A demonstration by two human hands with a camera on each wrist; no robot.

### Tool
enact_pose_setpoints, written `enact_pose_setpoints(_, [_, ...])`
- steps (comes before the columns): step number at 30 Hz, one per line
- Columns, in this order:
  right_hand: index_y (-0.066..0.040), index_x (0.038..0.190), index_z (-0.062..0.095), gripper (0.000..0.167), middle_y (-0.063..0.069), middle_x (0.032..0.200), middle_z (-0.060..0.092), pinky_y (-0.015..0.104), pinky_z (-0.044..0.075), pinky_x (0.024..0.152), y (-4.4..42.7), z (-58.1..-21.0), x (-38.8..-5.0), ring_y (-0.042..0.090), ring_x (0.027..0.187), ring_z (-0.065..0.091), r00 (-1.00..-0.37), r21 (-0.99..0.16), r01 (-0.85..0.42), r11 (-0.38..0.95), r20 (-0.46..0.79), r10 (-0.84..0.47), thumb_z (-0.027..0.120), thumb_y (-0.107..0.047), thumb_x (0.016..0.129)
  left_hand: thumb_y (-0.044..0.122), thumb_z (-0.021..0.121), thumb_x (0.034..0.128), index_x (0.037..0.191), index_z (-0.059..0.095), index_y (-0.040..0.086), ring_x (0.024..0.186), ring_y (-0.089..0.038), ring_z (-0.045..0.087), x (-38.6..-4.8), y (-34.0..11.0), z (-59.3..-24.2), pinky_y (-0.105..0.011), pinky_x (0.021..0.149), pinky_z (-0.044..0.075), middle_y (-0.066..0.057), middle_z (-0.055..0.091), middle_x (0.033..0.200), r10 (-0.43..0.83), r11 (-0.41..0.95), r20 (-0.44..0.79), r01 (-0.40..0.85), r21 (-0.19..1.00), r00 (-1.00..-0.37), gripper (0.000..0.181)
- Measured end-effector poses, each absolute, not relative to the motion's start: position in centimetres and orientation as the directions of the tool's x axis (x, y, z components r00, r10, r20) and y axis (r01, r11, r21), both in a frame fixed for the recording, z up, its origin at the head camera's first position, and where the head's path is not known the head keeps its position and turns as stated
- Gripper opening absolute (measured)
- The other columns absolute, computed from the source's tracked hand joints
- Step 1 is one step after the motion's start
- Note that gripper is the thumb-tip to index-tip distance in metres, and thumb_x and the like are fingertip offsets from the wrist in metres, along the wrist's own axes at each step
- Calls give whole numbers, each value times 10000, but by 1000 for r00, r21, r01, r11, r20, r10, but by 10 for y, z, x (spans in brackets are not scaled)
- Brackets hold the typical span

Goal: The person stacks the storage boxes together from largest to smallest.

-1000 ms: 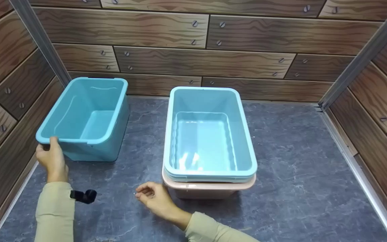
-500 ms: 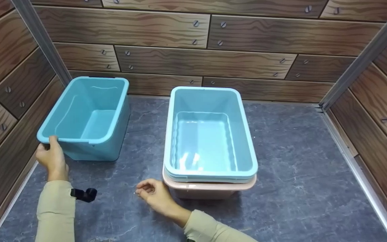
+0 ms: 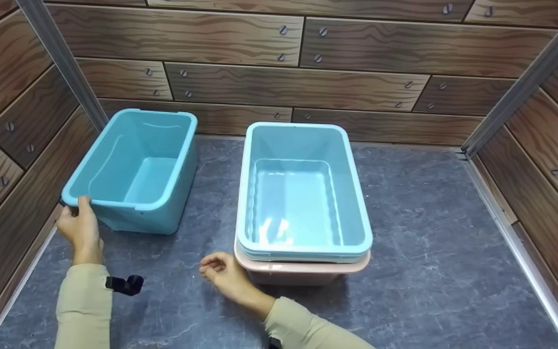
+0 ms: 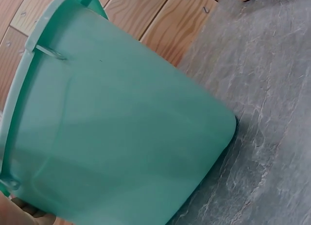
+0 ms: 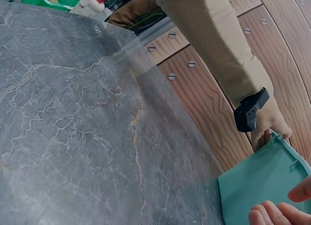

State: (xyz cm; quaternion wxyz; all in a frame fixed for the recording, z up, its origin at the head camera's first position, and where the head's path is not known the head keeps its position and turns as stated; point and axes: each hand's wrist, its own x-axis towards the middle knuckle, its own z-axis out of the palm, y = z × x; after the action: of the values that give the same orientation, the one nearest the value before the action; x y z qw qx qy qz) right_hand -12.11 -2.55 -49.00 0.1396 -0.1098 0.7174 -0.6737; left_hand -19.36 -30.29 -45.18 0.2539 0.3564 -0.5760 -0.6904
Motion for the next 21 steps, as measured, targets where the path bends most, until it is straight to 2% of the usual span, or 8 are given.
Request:
enact_pose_setpoints(1, [163,984,615,187,346,910,642,69,466,610,-26,-490,-121,152,747,631,-937,-997,35,70,-57,-344,589,60,829,235,497,935,914,569,138,969,-30,453,-193,-302,-452,-194,947,397,122,500,959,-759,-207,-202,-65,976,-619,123])
enact_pose_setpoints(4, [159,987,616,185,340,913,647,74,467,601,-26,-491,-121,211,766,651,-936,-997,41,71,-63,-345,587,62,831,240,495,938,975,580,168,1038,-28,462,-192,-299,-452,-216,1010,394,153,509,986,-756,-195,-199,-75,978,-624,117])
enact_pose_setpoints(7, [158,988,615,184,336,917,650,77,471,604,-26,-492,-122,232,773,658,-935,-996,40,74,-63,-348,587,63,834,248,495,940,968,568,187,1033,-29,456,-193,-298,-453,-207,993,387,147,500,979,-752,-195,-199,-76,978,-628,99])
enact_pose_setpoints(10, [151,990,619,182,329,922,653,84,484,613,-26,-492,-122,220,775,658,-933,-996,39,81,-65,-353,589,60,835,271,485,953,1002,561,204,1050,-30,454,-193,-300,-455,-215,1021,379,157,493,978,-751,-199,-197,-69,978,-630,113])
enact_pose_setpoints(14, [150,993,618,185,322,917,654,94,496,615,-26,-492,-122,186,761,648,-933,-995,40,86,-68,-354,598,58,833,315,462,968,1076,558,222,1116,-31,453,-193,-305,-460,-238,1130,340,189,498,982,-745,-205,-196,-60,977,-637,172])
enact_pose_setpoints(18, [155,984,616,186,335,913,653,82,483,612,-26,-491,-122,153,746,632,-935,-996,41,81,-67,-347,601,58,827,343,436,981,1064,555,213,1066,-23,442,-194,-309,-464,-258,1132,313,164,491,958,-737,-190,-173,-45,981,-654,195])
enact_pose_setpoints(21, [161,975,615,182,346,910,652,84,488,614,-26,-491,-123,133,730,621,-937,-996,32,80,-57,-344,596,61,824,349,426,987,1006,552,223,998,-6,424,-194,-311,-467,-254,1089,311,142,486,941,-732,-185,-151,-20,983,-664,179])
